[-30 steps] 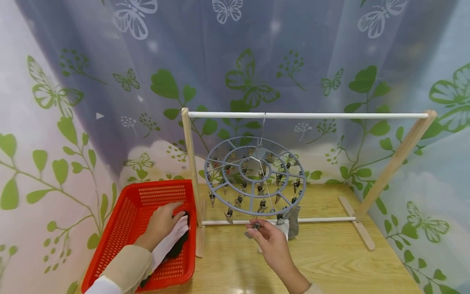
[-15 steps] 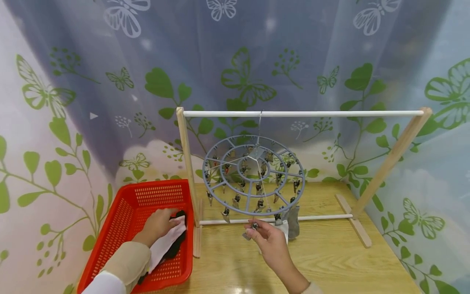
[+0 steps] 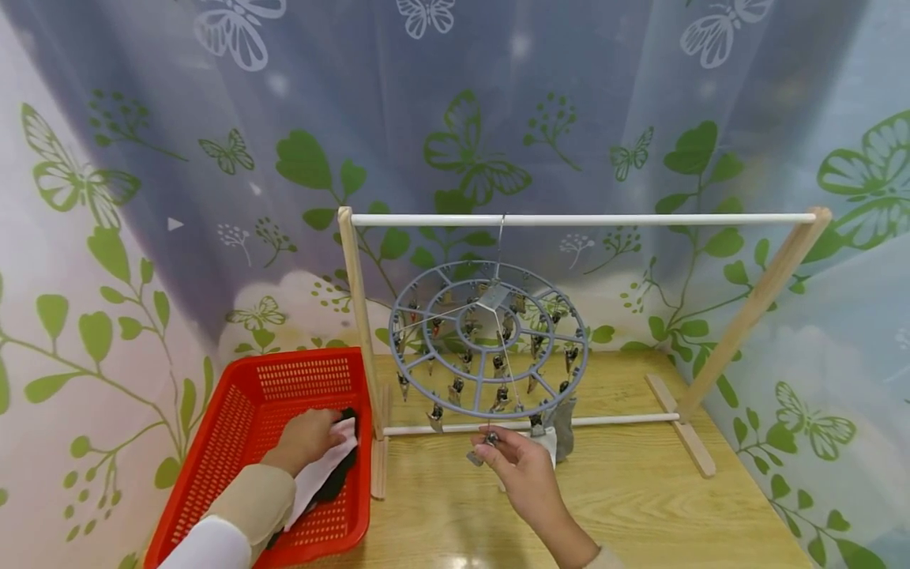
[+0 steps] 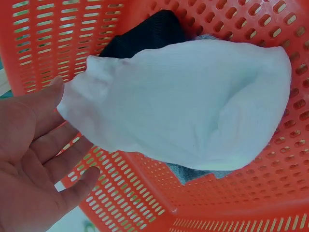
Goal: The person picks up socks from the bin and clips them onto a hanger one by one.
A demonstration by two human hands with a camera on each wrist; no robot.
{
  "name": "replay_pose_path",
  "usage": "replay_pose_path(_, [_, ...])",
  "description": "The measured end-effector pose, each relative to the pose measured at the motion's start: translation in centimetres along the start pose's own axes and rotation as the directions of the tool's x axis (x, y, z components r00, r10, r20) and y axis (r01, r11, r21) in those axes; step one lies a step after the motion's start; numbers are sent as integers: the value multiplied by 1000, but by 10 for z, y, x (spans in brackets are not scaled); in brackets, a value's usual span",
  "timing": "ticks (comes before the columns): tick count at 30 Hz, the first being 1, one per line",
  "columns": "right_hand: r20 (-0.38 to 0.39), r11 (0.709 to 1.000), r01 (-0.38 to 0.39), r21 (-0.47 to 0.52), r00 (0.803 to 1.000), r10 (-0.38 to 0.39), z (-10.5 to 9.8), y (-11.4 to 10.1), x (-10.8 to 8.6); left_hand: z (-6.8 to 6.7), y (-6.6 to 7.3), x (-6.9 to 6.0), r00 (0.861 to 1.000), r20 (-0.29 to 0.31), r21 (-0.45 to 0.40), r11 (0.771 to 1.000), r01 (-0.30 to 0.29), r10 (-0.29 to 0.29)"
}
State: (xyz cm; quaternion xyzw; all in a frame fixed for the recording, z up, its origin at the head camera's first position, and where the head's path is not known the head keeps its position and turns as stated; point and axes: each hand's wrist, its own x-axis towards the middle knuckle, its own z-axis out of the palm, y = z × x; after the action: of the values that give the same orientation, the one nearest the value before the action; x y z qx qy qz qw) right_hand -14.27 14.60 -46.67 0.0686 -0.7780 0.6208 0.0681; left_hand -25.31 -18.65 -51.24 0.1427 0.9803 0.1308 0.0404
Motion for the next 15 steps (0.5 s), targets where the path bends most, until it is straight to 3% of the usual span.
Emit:
replay_pose_path(6, [1, 1000, 13, -20, 1000, -13, 0, 0, 1, 6, -1, 3, 1000, -9, 40, 999, 11, -11])
replay_pose_path(15, [-14, 998, 1, -59, 1000, -2, 0, 4, 1, 9, 0, 2, 990, -126, 55, 997, -56, 63])
